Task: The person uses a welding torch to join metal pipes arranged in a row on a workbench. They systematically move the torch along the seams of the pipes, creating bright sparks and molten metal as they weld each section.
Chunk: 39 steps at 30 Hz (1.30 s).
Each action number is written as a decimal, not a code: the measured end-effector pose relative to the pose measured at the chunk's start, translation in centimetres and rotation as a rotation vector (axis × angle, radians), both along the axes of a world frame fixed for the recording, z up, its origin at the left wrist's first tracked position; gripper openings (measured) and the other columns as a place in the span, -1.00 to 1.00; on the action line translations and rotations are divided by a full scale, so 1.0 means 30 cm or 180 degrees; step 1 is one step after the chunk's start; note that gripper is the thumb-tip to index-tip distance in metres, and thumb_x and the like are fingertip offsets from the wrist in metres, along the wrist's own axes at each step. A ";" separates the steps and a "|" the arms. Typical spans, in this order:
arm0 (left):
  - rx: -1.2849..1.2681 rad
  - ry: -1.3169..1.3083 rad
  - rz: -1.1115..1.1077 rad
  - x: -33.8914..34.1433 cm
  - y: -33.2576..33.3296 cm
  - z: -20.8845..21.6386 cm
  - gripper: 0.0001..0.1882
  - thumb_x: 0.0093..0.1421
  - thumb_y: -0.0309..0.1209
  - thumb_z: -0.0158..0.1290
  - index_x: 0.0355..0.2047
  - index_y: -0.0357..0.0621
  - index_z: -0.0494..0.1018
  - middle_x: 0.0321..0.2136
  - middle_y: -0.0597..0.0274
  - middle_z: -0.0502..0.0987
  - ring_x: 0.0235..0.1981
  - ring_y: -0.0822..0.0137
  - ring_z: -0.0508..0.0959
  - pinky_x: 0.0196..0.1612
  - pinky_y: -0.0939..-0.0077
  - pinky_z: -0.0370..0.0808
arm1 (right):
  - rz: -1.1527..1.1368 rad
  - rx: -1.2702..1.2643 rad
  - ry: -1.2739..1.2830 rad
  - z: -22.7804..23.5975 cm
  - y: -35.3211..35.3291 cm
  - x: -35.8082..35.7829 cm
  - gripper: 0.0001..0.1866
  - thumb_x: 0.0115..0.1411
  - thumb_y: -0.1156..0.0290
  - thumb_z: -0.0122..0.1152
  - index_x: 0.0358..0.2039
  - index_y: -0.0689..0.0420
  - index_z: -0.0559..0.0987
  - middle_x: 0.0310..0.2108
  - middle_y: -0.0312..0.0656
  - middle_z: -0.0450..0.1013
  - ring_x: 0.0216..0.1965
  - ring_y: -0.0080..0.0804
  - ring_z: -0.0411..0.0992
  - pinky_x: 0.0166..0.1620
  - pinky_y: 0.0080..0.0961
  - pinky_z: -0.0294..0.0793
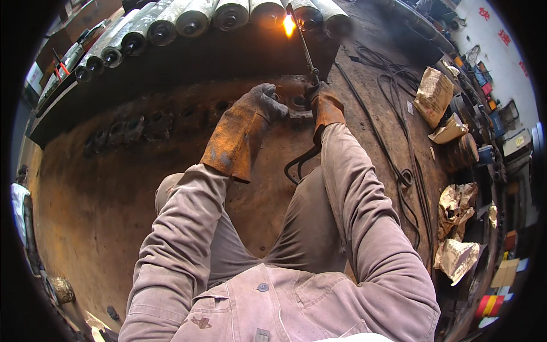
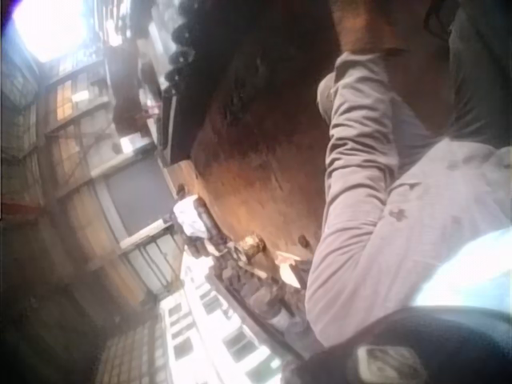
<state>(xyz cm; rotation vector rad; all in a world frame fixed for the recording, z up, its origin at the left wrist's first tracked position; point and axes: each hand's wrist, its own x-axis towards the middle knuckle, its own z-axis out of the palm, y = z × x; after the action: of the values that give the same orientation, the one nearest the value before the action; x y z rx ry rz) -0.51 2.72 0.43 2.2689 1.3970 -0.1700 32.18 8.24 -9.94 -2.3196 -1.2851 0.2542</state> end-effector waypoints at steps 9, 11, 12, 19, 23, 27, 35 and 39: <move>0.0084 -0.0207 -0.0002 -0.004 0.024 0.061 -0.18 0.62 -0.09 0.49 0.74 -0.17 0.57 0.59 -0.31 0.72 0.62 -0.28 0.75 0.67 -0.13 0.72 | 0.0454 0.0585 -0.0495 -0.007 -0.134 -0.035 -0.47 0.73 0.04 0.35 0.49 0.08 0.79 0.32 0.15 0.84 0.31 0.17 0.82 0.31 0.18 0.79; 0.0075 -0.0306 -0.0011 0.004 0.034 0.065 -0.18 0.61 -0.10 0.49 0.74 -0.17 0.57 0.59 -0.31 0.72 0.62 -0.28 0.75 0.67 -0.13 0.72 | 0.0563 0.0630 -0.0596 0.009 -0.163 -0.022 -0.47 0.73 0.05 0.35 0.50 0.08 0.78 0.34 0.15 0.83 0.33 0.16 0.81 0.32 0.17 0.78; 0.0080 -0.0362 -0.0030 0.007 0.037 0.064 -0.18 0.61 -0.10 0.49 0.74 -0.17 0.58 0.59 -0.31 0.72 0.62 -0.28 0.74 0.66 -0.13 0.72 | 0.0645 0.0641 -0.0646 0.014 -0.182 -0.012 -0.46 0.73 0.05 0.35 0.51 0.08 0.78 0.34 0.15 0.82 0.34 0.16 0.80 0.33 0.17 0.78; 0.0121 -0.0832 -0.0064 -0.009 -0.010 0.059 -0.18 0.59 -0.12 0.50 0.72 -0.17 0.58 0.57 -0.32 0.73 0.61 -0.29 0.74 0.66 -0.13 0.72 | 0.1521 0.0733 -0.0954 0.057 -0.385 -0.048 -0.44 0.72 0.07 0.36 0.55 0.09 0.74 0.39 0.14 0.79 0.39 0.15 0.77 0.38 0.13 0.75; 0.0166 -0.1036 -0.0082 -0.018 -0.046 0.078 -0.19 0.57 -0.13 0.51 0.71 -0.18 0.59 0.57 -0.32 0.73 0.61 -0.30 0.74 0.66 -0.13 0.72 | 0.2042 0.0668 -0.1041 0.059 -0.470 -0.122 -0.42 0.71 0.08 0.37 0.58 0.09 0.72 0.42 0.14 0.77 0.42 0.14 0.75 0.40 0.12 0.73; 0.0144 -0.1135 -0.0085 -0.049 -0.081 0.073 -0.19 0.56 -0.15 0.51 0.70 -0.18 0.59 0.56 -0.32 0.73 0.61 -0.30 0.74 0.66 -0.13 0.72 | 0.2377 0.0538 -0.1087 0.043 -0.501 -0.196 -0.40 0.71 0.09 0.38 0.60 0.09 0.70 0.45 0.14 0.76 0.45 0.13 0.72 0.43 0.10 0.71; 0.0115 -0.1190 -0.0054 -0.120 -0.106 0.075 -0.19 0.53 -0.17 0.52 0.69 -0.18 0.60 0.54 -0.33 0.73 0.60 -0.32 0.73 0.66 -0.13 0.71 | 0.2603 0.0406 -0.1152 0.030 -0.487 -0.253 -0.36 0.70 0.10 0.39 0.65 0.10 0.65 0.50 0.13 0.72 0.51 0.12 0.68 0.48 0.06 0.68; 0.0110 -0.1190 -0.0052 -0.135 -0.097 0.074 -0.19 0.52 -0.19 0.53 0.68 -0.18 0.61 0.53 -0.33 0.73 0.60 -0.32 0.73 0.66 -0.13 0.71 | 0.2631 0.0407 -0.1182 0.032 -0.454 -0.256 -0.34 0.70 0.11 0.39 0.67 0.10 0.63 0.53 0.13 0.70 0.54 0.11 0.66 0.51 0.04 0.67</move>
<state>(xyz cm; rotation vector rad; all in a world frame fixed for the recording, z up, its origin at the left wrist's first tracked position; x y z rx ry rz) -4.55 -0.19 2.65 2.1966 1.1909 0.2632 24.51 -5.38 -8.98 -1.6552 -2.3247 -0.0087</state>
